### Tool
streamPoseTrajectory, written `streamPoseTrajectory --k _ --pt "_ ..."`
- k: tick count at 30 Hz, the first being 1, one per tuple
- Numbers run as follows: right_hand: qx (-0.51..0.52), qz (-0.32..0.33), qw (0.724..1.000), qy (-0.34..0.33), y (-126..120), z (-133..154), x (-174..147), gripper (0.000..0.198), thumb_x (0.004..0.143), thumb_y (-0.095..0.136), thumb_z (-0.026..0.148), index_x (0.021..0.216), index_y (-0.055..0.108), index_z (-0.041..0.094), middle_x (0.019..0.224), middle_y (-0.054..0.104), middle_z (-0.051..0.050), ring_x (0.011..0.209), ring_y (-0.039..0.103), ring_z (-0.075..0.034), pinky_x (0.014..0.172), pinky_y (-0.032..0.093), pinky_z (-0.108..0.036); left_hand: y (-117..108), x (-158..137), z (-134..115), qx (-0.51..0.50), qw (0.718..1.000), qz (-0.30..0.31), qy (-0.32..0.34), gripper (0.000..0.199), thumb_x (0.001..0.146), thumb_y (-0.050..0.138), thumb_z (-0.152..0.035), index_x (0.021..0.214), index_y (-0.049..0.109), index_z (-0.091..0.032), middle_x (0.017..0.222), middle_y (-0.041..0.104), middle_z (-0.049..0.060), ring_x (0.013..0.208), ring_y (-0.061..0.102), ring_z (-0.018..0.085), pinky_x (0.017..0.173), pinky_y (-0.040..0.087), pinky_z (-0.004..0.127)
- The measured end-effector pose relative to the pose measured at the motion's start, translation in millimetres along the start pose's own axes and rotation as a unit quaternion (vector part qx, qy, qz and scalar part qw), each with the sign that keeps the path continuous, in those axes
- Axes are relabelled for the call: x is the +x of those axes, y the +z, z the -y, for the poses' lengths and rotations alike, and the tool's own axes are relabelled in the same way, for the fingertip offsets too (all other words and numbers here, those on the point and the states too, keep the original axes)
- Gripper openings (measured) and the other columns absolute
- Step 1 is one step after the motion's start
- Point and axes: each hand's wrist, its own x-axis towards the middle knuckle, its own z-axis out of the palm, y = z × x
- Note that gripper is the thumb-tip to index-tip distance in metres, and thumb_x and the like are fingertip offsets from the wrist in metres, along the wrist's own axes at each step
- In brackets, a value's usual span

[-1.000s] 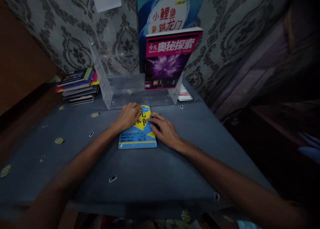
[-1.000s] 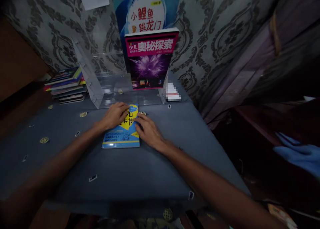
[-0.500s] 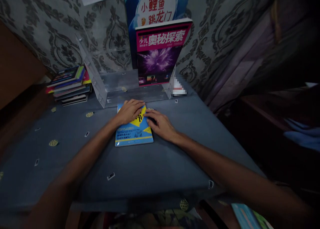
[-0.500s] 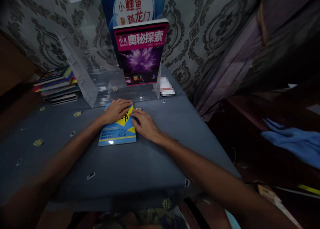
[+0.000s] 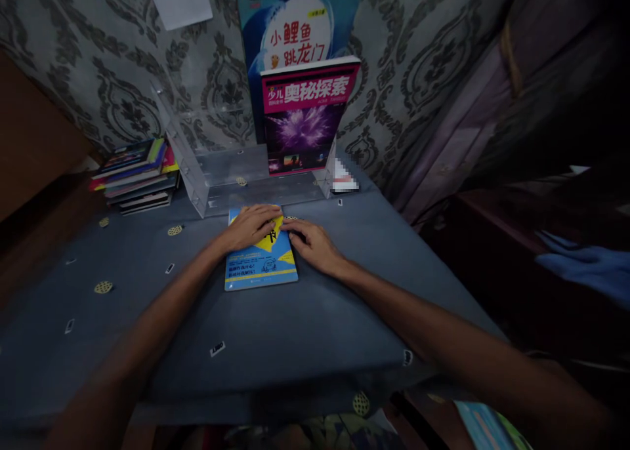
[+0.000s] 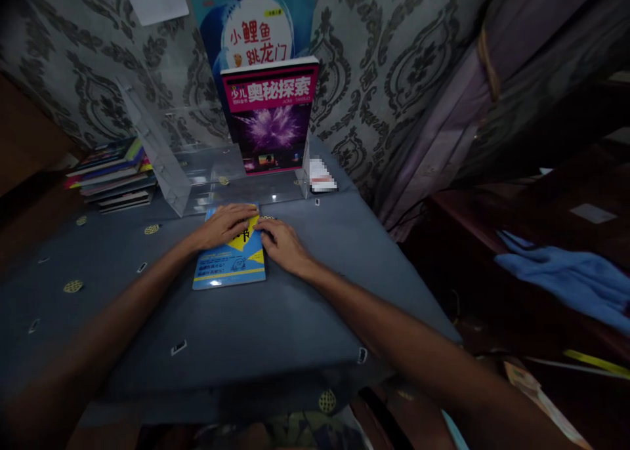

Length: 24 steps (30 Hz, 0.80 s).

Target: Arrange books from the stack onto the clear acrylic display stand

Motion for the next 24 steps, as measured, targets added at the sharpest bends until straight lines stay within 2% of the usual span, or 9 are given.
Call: streamPoseTrajectory --k 6,12,15,19,24 --pt "0.014 -0.01 0.999 0.044 0 -4 1 0.041 0.088 0.05 0.01 0.122 0.07 0.022 0.123 0.074 -0.008 0.114 0.069 -0.024 0.104 0.052 -0.047 2 -9 -9 0.028 0.999 -0.017 0.024 0.042 0.101 0.041 -0.027 0.14 0.057 -0.022 0.15 0.056 0.008 0.143 0.046 0.024 0.114 0.037 0.045" --pt "0.051 -0.035 0.997 0.052 -3 -3 0 0.048 0.086 0.047 0.009 0.132 0.059 0.02 0.12 0.075 -0.007 0.11 0.07 -0.023 0.1 0.054 -0.045 5 -13 -17 0.029 0.996 -0.055 0.062 0.035 0.1 0.046 -0.022 0.128 0.066 -0.019 0.136 0.067 0.01 0.129 0.059 0.026 0.107 0.045 0.046" --pt "0.051 -0.042 0.996 0.059 -3 -2 0 0.05 0.087 0.046 0.01 0.134 0.054 0.02 0.118 0.076 -0.008 0.103 0.072 -0.023 0.095 0.056 -0.044 7 -17 -20 0.016 0.994 -0.073 0.081 0.032 0.098 0.048 -0.022 0.123 0.068 -0.019 0.132 0.069 0.01 0.128 0.06 0.025 0.106 0.046 0.046" --pt "0.046 -0.043 0.996 0.055 -2 -3 -1 0.05 0.087 0.047 0.011 0.135 0.053 0.022 0.119 0.076 -0.006 0.106 0.071 -0.024 0.097 0.055 -0.046 6 -22 -28 0.025 0.994 -0.07 0.083 0.034 0.096 0.047 -0.018 0.123 0.068 -0.018 0.131 0.069 0.011 0.127 0.061 0.027 0.105 0.047 0.048" --pt "0.047 -0.037 0.997 0.053 -1 -5 -1 0.048 0.088 0.047 0.013 0.135 0.052 0.021 0.119 0.075 -0.009 0.108 0.071 -0.025 0.098 0.054 -0.05 5 -33 -38 -0.019 0.991 -0.043 0.129 0.037 0.096 0.045 -0.016 0.122 0.07 -0.022 0.133 0.068 0.008 0.127 0.061 0.022 0.11 0.043 0.048"
